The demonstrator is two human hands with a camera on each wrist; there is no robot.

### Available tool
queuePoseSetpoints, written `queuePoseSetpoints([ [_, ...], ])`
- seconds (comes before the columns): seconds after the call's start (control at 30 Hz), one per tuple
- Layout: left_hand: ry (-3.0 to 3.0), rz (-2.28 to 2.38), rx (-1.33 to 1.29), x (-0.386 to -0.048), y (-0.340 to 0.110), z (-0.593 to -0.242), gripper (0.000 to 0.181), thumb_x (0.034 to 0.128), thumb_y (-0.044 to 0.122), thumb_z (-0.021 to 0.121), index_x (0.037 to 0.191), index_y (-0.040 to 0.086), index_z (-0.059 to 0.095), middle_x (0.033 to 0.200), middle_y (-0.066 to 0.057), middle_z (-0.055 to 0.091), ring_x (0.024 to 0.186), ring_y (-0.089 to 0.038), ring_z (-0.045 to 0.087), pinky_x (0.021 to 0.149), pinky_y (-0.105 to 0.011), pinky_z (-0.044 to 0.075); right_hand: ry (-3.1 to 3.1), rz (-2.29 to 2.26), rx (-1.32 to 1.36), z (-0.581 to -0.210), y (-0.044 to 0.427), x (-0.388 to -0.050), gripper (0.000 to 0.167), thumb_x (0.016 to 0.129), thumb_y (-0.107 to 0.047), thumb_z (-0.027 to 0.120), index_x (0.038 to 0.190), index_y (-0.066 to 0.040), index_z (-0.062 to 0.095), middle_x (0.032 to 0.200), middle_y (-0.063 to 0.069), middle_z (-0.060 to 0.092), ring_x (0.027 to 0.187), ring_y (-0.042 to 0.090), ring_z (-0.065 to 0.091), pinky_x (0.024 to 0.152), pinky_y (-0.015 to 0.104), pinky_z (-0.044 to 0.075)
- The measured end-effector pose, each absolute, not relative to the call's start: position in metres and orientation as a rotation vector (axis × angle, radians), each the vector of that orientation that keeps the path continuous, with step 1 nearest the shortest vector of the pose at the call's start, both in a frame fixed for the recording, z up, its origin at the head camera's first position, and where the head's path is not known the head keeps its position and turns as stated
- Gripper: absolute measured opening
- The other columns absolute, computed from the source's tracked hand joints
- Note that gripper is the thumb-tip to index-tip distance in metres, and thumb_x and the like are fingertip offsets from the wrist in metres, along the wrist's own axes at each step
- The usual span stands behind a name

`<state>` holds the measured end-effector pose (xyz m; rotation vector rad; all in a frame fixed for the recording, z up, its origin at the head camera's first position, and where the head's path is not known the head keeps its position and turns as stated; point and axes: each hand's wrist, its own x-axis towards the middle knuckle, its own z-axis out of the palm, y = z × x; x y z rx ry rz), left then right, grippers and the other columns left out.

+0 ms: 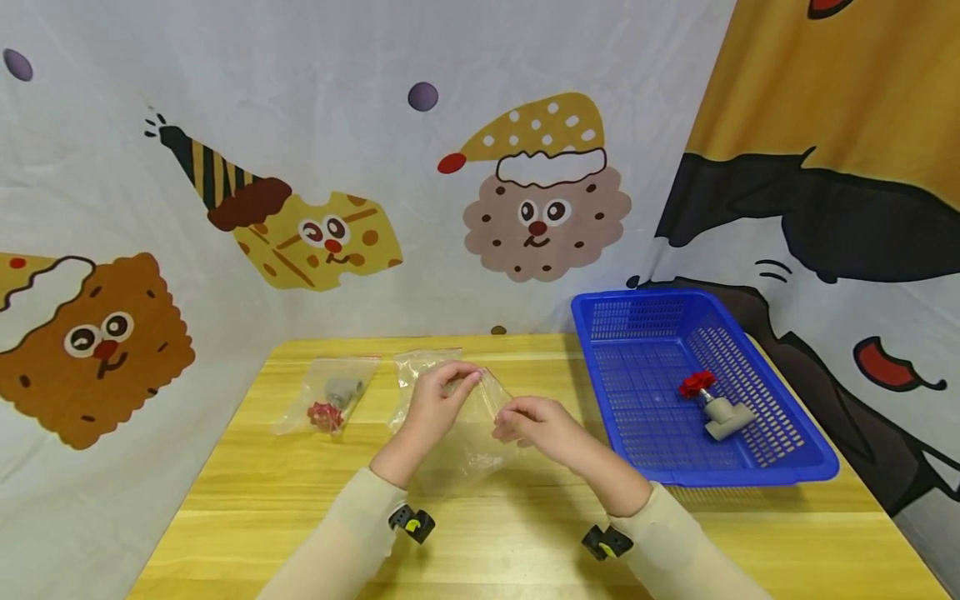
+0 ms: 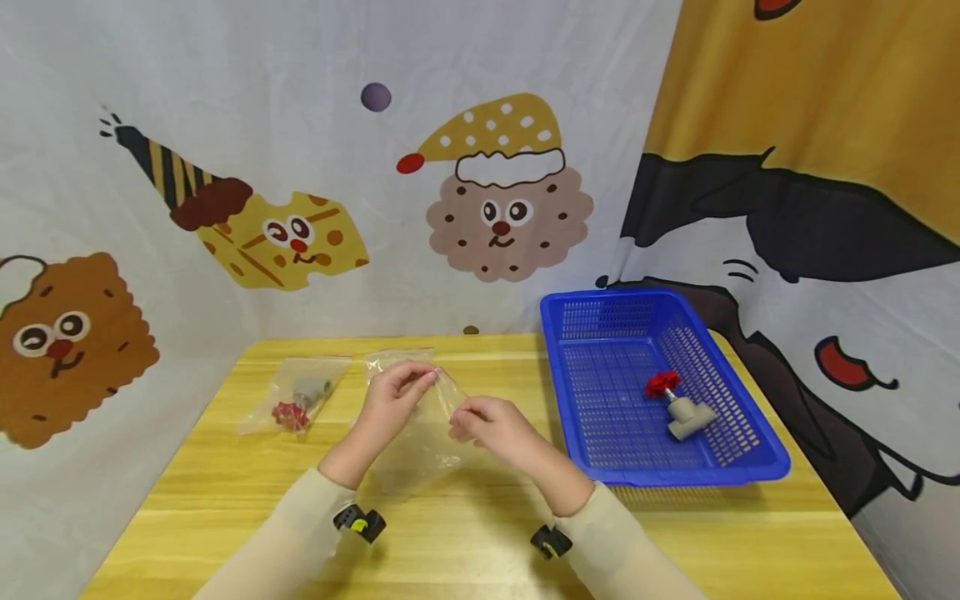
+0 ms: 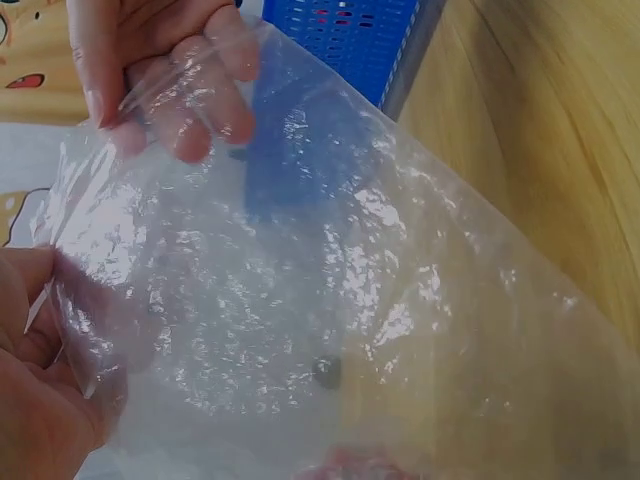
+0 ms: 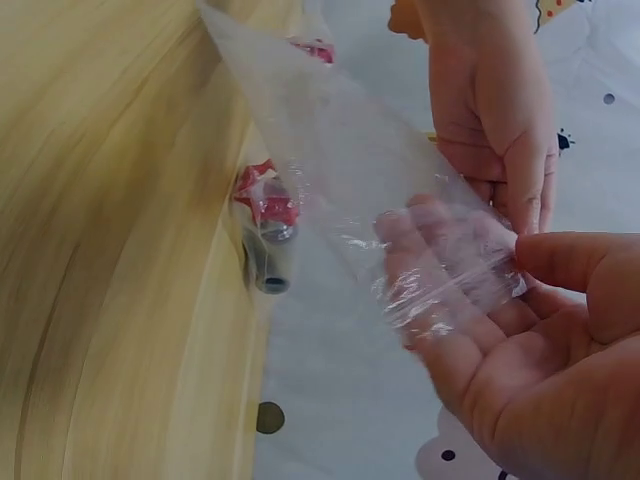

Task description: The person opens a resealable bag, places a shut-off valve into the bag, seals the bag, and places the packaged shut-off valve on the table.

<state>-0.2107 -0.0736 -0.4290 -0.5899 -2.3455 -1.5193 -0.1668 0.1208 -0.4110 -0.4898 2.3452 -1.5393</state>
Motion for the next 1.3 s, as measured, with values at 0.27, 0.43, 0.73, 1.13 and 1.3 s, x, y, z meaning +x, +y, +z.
queuePoseSetpoints([
  [0.27,-2.356,-1.517,-0.611,-0.207,-0.072,-0.427,0.014,0.09,0.02,0.064,0.096,0.009,0.072,0.096,-0.004,0.071,0.09,-0.017,0.066,0.08,-0.029,0.055,2.31,-1.525,-0.529,-0.411,0.124,-0.167,0.026,0.101,-0.021,0.047,0.105,-0.004,0.066,0.109,0.013,0.068,0.108,0.03,0.062,0.084,0.043,0.052],
  [0.43,-2.362,-1.562,-0.593,-0.209,-0.074,-0.43,0.014,0.0897,0.021,0.064,0.097,0.011,0.072,0.097,-0.003,0.071,0.092,-0.016,0.066,0.081,-0.03,0.055,2.341,-1.522,-0.594,-0.413,0.123,-0.167,0.027,0.099,-0.021,0.049,0.109,-0.001,0.065,0.105,0.014,0.069,0.098,0.028,0.066,0.084,0.042,0.054],
  [0.73,-2.347,-1.633,-0.56,-0.208,-0.075,-0.429,0.014,0.0888,0.016,0.065,0.097,0.008,0.071,0.098,-0.006,0.07,0.093,-0.021,0.065,0.082,-0.035,0.055,2.68,-1.401,-0.621,-0.406,0.12,-0.162,0.024,0.093,-0.017,0.061,0.114,-0.006,0.066,0.105,0.006,0.07,0.097,0.021,0.066,0.079,0.026,0.056],
  [1.13,-2.372,-1.586,-0.588,-0.208,-0.079,-0.43,0.016,0.0904,0.023,0.063,0.098,0.012,0.072,0.095,-0.001,0.069,0.091,-0.016,0.065,0.082,-0.03,0.055,2.789,-1.515,-0.486,-0.39,0.164,-0.169,0.021,0.091,-0.016,0.064,0.111,-0.011,0.067,0.101,0.004,0.071,0.091,0.019,0.066,0.072,0.024,0.054],
  [1.3,-2.389,-1.619,-0.575,-0.207,-0.082,-0.429,0.016,0.0911,0.023,0.062,0.099,0.012,0.071,0.097,0.0,0.069,0.091,-0.014,0.065,0.08,-0.022,0.055,2.897,-1.451,-0.375,-0.385,0.209,-0.17,0.022,0.094,-0.023,0.061,0.112,-0.01,0.066,0.104,0.007,0.07,0.092,0.016,0.063,0.072,0.024,0.051],
])
